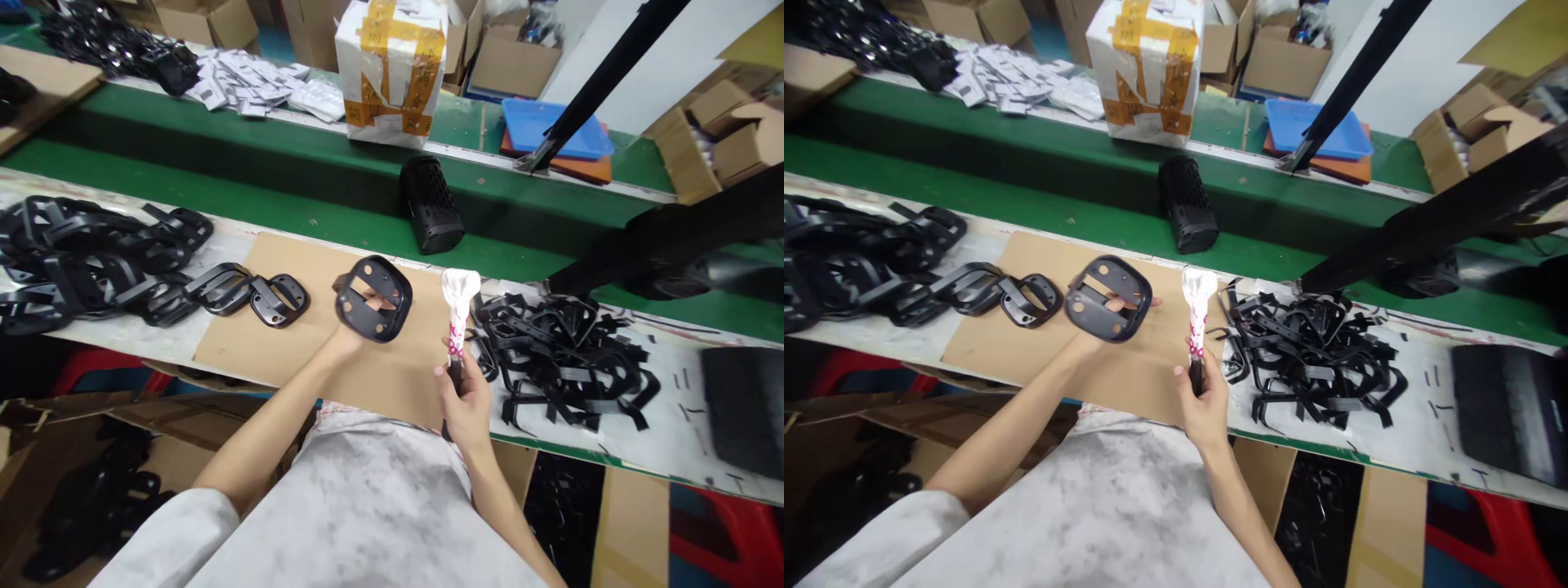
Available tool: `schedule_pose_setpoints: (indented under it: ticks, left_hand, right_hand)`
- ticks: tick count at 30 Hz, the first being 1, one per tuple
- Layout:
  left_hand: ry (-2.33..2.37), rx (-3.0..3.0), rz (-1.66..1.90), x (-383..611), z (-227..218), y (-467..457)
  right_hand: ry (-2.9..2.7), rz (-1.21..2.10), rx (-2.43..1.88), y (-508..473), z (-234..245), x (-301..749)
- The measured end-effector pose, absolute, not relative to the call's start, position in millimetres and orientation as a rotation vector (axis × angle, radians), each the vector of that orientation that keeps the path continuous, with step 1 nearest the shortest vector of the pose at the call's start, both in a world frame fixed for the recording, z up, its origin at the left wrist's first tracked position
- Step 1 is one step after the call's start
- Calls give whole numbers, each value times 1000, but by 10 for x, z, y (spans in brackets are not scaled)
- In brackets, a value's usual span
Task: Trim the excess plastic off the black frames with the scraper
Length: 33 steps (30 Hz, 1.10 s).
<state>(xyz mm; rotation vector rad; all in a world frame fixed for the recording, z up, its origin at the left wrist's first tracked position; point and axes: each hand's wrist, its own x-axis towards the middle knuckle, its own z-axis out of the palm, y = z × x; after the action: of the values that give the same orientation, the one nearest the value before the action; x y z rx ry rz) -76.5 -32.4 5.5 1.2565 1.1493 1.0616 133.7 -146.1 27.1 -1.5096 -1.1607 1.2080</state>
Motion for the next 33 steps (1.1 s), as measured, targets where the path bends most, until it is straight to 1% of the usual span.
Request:
schedule_pose_setpoints:
  ticks: [3,5,11,16,24,29,33]
  left_hand:
    - [1038,1173,1037,-633,364,-468]
    - [1059,1215,1025,-577,490,-522]
    - [1070,1425,984,-519,481,-580]
    - [1161,1393,961,-600,499,-770]
    - [1072,1164,1034,-462,459,-729]
    - [980,1117,931,-464,422,-772]
    - [906,1261,772,-718,362,-850]
  right_hand:
    - [-1170,1072,-1438,-1397,445,1278]
    - [-1193,1029,-1361,-1361,566,1231]
    - [-1225,981,-1211,-1316,752,1154]
    - [-1194,1052,-1170,-1331,722,1144]
    - [-1217,927,-1255,-1256,587,1142]
    - [-1269,1003,-1446,-1252,433,1194]
    - [-1157,1063,-1465,-1223,388,1186]
